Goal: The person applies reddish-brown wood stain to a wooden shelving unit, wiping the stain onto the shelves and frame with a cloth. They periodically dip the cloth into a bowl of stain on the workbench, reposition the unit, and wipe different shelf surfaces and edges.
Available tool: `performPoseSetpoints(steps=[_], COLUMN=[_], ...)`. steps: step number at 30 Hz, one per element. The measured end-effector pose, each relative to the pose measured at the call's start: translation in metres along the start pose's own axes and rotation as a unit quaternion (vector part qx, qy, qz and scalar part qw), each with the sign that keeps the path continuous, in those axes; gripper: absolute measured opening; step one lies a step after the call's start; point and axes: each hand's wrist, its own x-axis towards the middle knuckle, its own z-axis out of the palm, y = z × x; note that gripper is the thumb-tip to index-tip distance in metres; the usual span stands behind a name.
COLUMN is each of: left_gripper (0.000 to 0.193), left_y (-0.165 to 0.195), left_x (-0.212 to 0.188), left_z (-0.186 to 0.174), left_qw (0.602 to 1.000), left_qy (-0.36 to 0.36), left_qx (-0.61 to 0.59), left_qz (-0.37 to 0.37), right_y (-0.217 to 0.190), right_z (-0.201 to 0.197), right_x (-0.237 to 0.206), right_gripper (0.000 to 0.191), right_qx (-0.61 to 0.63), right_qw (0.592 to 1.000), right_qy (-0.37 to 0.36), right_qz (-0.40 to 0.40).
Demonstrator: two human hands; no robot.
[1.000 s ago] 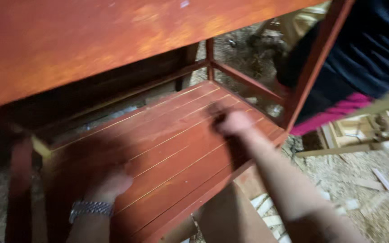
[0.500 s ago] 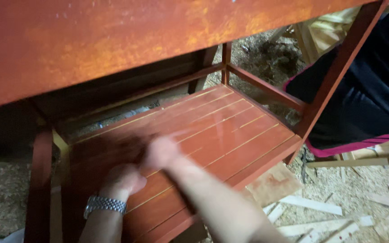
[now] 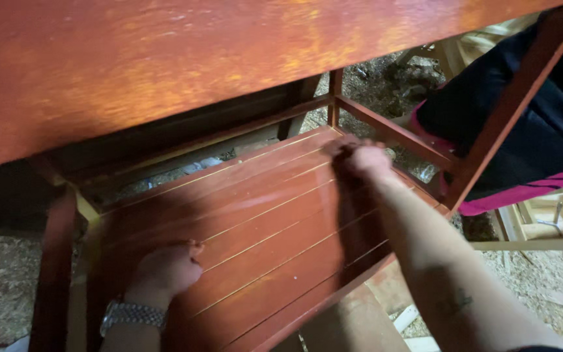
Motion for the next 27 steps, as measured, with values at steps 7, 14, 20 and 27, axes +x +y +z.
performPoseSetpoints(steps=[7,14,20,27], left_gripper=[0.053,0.053,0.050,0.046], left_y=[0.038,0.053,0.044,0.028], left_x=[-0.017,-0.031,-0.025,-0.016], left_z=[-0.022,-0.045,-0.032,-0.008], left_qw=[0.999,0.996,0.996,0.996], left_qy=[-0.020,-0.048,-0.023,0.018], left_qx=[0.023,0.017,-0.033,-0.036], left_qz=[-0.039,-0.075,-0.078,-0.077], right_y=[-0.058,-0.249,-0.309,-0.115], right_z=[0.010,-0.023,0.001,-0.005], right_x=[-0.017,-0.123,-0.145,-0.015], right_gripper=[0.053,0.043,0.053,0.042], right_qx=[0.091,0.024,0.058,-0.005], right_qw=[0.993,0.971,0.939,0.980], right_qy=[0.039,-0.104,-0.111,-0.087], right_qz=[0.057,-0.212,-0.320,-0.179])
